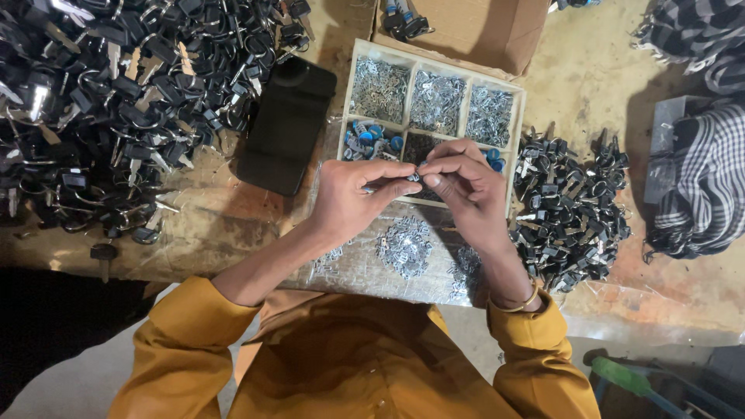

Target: The person picks small lock cylinders and metal pins from a compartment tray on the workbench, inserts pins into the lock bodies by hand, and places finished assemblies aside. They repeat this assembly cycle continuously, handling lock parts one at a time and reaching into the divided tray for components.

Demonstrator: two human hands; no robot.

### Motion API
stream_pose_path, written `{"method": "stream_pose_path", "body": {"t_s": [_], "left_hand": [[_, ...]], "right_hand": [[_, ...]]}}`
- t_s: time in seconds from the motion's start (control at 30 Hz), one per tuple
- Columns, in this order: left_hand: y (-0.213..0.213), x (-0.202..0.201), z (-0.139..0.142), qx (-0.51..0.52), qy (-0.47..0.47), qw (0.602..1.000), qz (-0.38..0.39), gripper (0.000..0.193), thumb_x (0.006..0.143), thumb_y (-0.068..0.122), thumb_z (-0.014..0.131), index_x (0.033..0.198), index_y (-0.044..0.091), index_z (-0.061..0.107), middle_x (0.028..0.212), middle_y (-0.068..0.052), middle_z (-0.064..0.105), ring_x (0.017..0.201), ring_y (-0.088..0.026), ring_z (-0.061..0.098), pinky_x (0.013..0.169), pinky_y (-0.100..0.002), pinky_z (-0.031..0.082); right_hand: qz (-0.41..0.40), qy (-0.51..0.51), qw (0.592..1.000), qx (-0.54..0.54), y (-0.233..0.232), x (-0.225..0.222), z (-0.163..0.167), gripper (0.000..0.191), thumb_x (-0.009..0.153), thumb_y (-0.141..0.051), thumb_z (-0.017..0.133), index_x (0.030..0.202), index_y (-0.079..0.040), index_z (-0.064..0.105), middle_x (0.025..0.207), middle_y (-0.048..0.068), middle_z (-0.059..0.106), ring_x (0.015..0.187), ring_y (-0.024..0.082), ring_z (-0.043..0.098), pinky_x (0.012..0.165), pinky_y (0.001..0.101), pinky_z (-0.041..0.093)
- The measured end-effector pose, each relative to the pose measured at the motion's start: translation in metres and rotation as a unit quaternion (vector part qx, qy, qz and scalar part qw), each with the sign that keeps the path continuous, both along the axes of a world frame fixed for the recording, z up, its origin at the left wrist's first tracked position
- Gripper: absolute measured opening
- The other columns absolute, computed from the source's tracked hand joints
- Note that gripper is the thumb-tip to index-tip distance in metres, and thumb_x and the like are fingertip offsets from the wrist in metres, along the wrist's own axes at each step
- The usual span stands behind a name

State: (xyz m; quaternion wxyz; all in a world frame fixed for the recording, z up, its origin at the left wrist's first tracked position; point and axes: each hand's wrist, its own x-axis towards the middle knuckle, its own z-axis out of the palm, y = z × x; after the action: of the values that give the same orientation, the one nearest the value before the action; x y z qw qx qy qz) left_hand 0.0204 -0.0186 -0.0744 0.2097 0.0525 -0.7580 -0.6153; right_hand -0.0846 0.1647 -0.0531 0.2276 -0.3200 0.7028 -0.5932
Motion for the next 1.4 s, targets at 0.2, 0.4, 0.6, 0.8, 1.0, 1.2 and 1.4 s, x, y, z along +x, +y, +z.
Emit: {"method": "stream_pose_path", "body": {"t_s": [0.2, 0.4, 0.6, 0.8, 1.0, 1.2, 1.4], "left_hand": [[-0.001, 0.001, -0.002, 0.006, 0.003, 1.0, -0.002, 0.022, 0.085, 0.009, 0.087, 0.104, 0.001, 0.078, 0.098, -0.012, 0.08, 0.086, -0.017, 0.081, 0.07, -0.026, 0.064], [-0.004, 0.0, -0.003, 0.017, 0.005, 1.0, -0.018, 0.021, 0.087, 0.008, 0.084, 0.106, 0.002, 0.078, 0.101, -0.011, 0.08, 0.088, -0.017, 0.081, 0.073, -0.025, 0.066], [-0.003, 0.001, -0.001, 0.014, 0.009, 1.0, -0.019, 0.02, 0.086, 0.008, 0.085, 0.104, 0.002, 0.079, 0.1, -0.011, 0.08, 0.087, -0.017, 0.081, 0.073, -0.026, 0.066], [-0.004, 0.001, -0.001, 0.011, 0.008, 1.0, -0.012, 0.019, 0.085, 0.007, 0.085, 0.102, 0.0, 0.078, 0.098, -0.011, 0.08, 0.087, -0.017, 0.081, 0.072, -0.026, 0.065], [-0.003, 0.001, -0.002, 0.025, 0.014, 0.999, -0.019, 0.018, 0.086, 0.005, 0.084, 0.102, -0.001, 0.078, 0.098, -0.012, 0.08, 0.088, -0.017, 0.081, 0.073, -0.025, 0.066], [-0.003, 0.0, -0.002, 0.037, 0.017, 0.999, -0.023, 0.017, 0.087, 0.003, 0.083, 0.102, -0.001, 0.077, 0.098, -0.012, 0.08, 0.089, -0.017, 0.08, 0.074, -0.025, 0.066], [-0.004, 0.001, -0.002, 0.036, 0.008, 0.999, -0.026, 0.017, 0.087, 0.004, 0.083, 0.103, 0.0, 0.078, 0.098, -0.011, 0.08, 0.089, -0.017, 0.081, 0.073, -0.024, 0.066]], "right_hand": [[-0.035, 0.06, 0.997, 0.045, -0.004, 0.004, 0.002, 0.014, 0.096, 0.006, 0.073, 0.108, 0.0, 0.074, 0.117, 0.008, 0.064, 0.103, 0.014, 0.062, 0.082, 0.025, 0.05], [0.007, 0.213, 0.976, 0.04, -0.001, 0.002, 0.006, 0.017, 0.092, 0.005, 0.078, 0.109, 0.0, 0.077, 0.118, 0.009, 0.067, 0.106, 0.017, 0.067, 0.09, 0.0284, 0.057], [-0.022, 0.026, 0.999, 0.0, 0.001, 0.001, 0.002, 0.016, 0.098, 0.007, 0.071, 0.112, 0.0, 0.074, 0.122, 0.009, 0.065, 0.112, 0.015, 0.064, 0.096, 0.0278, 0.054], [-0.002, -0.002, 1.0, 0.006, -0.004, 0.004, 0.003, 0.017, 0.099, 0.006, 0.068, 0.112, -0.001, 0.074, 0.122, 0.007, 0.064, 0.11, 0.014, 0.064, 0.09, 0.0265, 0.055], [0.009, 0.137, 0.99, 0.029, -0.003, 0.006, 0.009, 0.02, 0.095, 0.005, 0.075, 0.113, -0.003, 0.077, 0.117, 0.008, 0.067, 0.106, 0.018, 0.067, 0.091, 0.0285, 0.056], [0.0, 0.166, 0.986, 0.034, -0.003, 0.003, 0.012, 0.021, 0.092, 0.004, 0.078, 0.11, -0.005, 0.078, 0.114, 0.008, 0.072, 0.105, 0.017, 0.071, 0.09, 0.0282, 0.058], [-0.015, 0.196, 0.978, 0.062, -0.004, 0.005, 0.014, 0.021, 0.09, 0.005, 0.079, 0.109, -0.004, 0.078, 0.114, 0.009, 0.072, 0.105, 0.016, 0.07, 0.09, 0.0271, 0.056]]}}
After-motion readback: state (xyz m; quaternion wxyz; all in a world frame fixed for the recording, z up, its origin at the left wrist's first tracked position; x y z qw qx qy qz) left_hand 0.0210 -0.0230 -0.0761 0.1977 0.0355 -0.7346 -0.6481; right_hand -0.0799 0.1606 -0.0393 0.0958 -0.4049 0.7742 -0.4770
